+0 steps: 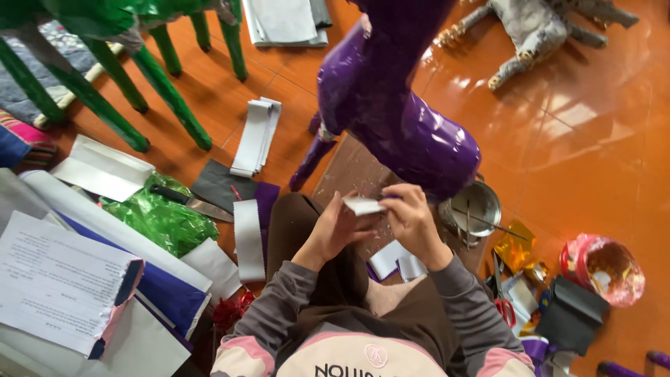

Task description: The person is applying purple and gold decorative paper to a paper-mache horse figure using glue and scissors.

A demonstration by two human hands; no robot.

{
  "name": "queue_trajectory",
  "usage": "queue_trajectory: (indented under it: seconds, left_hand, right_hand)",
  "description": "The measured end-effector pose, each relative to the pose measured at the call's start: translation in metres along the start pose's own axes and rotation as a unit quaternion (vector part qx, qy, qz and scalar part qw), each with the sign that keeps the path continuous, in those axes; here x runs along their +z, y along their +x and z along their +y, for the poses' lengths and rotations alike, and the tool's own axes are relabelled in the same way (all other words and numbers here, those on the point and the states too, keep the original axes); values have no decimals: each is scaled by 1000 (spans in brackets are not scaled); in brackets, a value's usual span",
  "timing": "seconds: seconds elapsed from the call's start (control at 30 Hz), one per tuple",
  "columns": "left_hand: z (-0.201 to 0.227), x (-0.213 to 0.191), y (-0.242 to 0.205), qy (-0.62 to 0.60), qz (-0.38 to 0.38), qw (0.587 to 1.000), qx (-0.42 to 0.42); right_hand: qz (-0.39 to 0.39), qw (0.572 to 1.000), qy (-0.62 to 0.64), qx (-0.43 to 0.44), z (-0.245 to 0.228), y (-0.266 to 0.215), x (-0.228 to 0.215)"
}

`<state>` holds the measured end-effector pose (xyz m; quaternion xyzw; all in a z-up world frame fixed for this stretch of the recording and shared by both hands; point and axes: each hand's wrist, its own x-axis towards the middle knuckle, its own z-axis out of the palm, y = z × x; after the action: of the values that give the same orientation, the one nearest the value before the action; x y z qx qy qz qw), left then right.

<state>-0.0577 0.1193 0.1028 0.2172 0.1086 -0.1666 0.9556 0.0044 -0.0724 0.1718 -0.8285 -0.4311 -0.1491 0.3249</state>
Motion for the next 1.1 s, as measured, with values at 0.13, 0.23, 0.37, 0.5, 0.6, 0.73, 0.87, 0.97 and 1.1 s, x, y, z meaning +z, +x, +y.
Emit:
queue_trajectory:
  seconds: [0.13, 0.23, 0.37, 0.5, 0.6, 0.73, 0.87, 0.97, 1.1]
  left_hand:
    - [11, -21, 2, 128, 90, 986, 48]
    - [26, -32, 18, 260, 143, 929, 221]
    - [71, -2, 33, 451, 138, 758, 450]
    - [103, 16, 54, 464, 103, 739, 479]
    - [111, 32, 61, 465, 99, 739, 477]
    - [107, 33, 75, 499, 101, 703, 497]
    - [98, 35, 70, 506, 135, 643, 559]
    - [95, 34, 65, 557, 143, 568, 588]
    - [94, 30, 72, 592, 152, 534, 584]
  right_hand:
    - [26, 998, 23, 56, 1, 45, 7]
    - [67, 996, -13, 60, -7, 82, 5]
    - [97, 992, -51, 57, -4, 109, 6]
    - [97, 991, -75, 47, 1, 120, 2]
    - [94, 992, -62, 60, 11, 123, 4]
    - [94, 992, -45, 72, 19, 127, 5]
    - [102, 991, -38, 71, 20, 132, 5]
    - [103, 991, -37, 72, 22, 132, 5]
    - [100, 992, -37, 71, 25, 131, 4]
